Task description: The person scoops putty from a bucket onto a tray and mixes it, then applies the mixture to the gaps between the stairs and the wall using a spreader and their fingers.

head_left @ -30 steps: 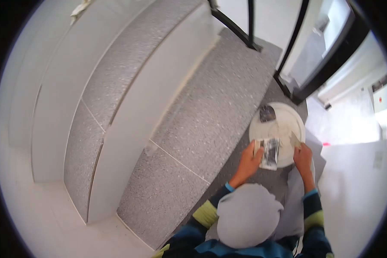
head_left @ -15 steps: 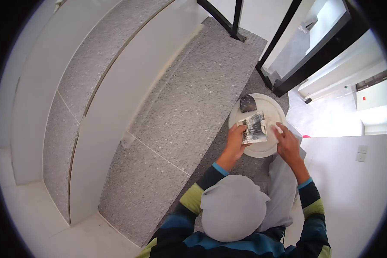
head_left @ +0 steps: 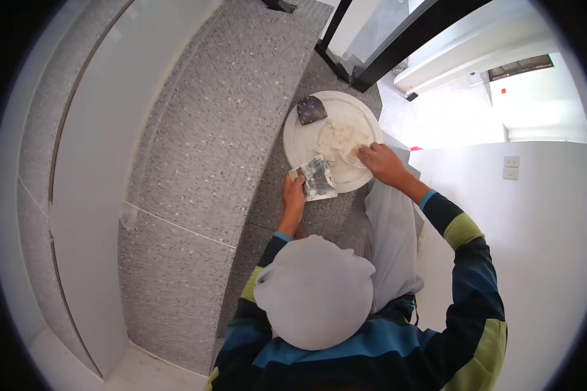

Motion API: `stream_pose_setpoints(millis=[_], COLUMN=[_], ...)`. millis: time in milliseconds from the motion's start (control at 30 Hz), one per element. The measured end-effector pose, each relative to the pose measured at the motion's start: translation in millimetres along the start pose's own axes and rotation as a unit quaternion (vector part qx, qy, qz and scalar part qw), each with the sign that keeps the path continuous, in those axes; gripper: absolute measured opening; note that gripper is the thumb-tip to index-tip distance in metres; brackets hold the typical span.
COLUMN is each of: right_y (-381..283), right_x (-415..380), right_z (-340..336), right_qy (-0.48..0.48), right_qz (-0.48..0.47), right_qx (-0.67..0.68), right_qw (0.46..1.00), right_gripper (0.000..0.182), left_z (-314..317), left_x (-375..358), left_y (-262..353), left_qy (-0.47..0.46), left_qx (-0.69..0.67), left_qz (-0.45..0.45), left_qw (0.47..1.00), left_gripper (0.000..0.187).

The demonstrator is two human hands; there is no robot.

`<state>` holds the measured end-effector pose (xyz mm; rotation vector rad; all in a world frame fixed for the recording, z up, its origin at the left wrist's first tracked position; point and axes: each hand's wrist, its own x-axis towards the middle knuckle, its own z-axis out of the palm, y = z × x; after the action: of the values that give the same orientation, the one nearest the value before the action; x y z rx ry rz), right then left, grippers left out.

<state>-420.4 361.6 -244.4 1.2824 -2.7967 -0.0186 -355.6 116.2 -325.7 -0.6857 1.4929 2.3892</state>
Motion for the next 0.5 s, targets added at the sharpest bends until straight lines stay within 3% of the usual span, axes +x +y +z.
stream_pose_setpoints(millis=[67, 133, 200, 333, 400, 500], right_y=[-7, -9, -4, 5, -1, 4], right_x=[-10, -8, -6, 17, 17, 1], right_z=[28, 26, 12, 8, 29, 25], right_qy=[-0.04, -0.075, -0.248, -0.19, -0.09, -0.154], right_qz=[-0.038, -0.077, -0.162, -0.11, -0.09, -0.144], right_qx=[-0.024, -0.05, -0.118, -0.1, -0.06, -0.091], right_qw=[0.998, 0.993, 0.948, 0.97, 0.99, 0.973], right_gripper=[0.016, 0.016, 0.013, 0.012, 0.012, 0.011], left_z=[1, 2, 0, 1, 3, -1], left_x=[5, 8, 12, 12, 10, 12], left_y=[-14, -13, -16, -14, -13, -7], left_qy=[-0.001, 0.034, 0.037, 0.044, 0.051, 0.06], left_qx=[-0.019, 0.053, 0.038, 0.071, 0.064, 0.073], left_qz=[-0.004, -0.003, 0.0, 0.002, -0.008, -0.016], left_qw=[1.0, 0.998, 0.999, 0.997, 0.997, 0.995], left_gripper=[0.032, 0.032, 0.032, 0.031, 0.031, 0.031])
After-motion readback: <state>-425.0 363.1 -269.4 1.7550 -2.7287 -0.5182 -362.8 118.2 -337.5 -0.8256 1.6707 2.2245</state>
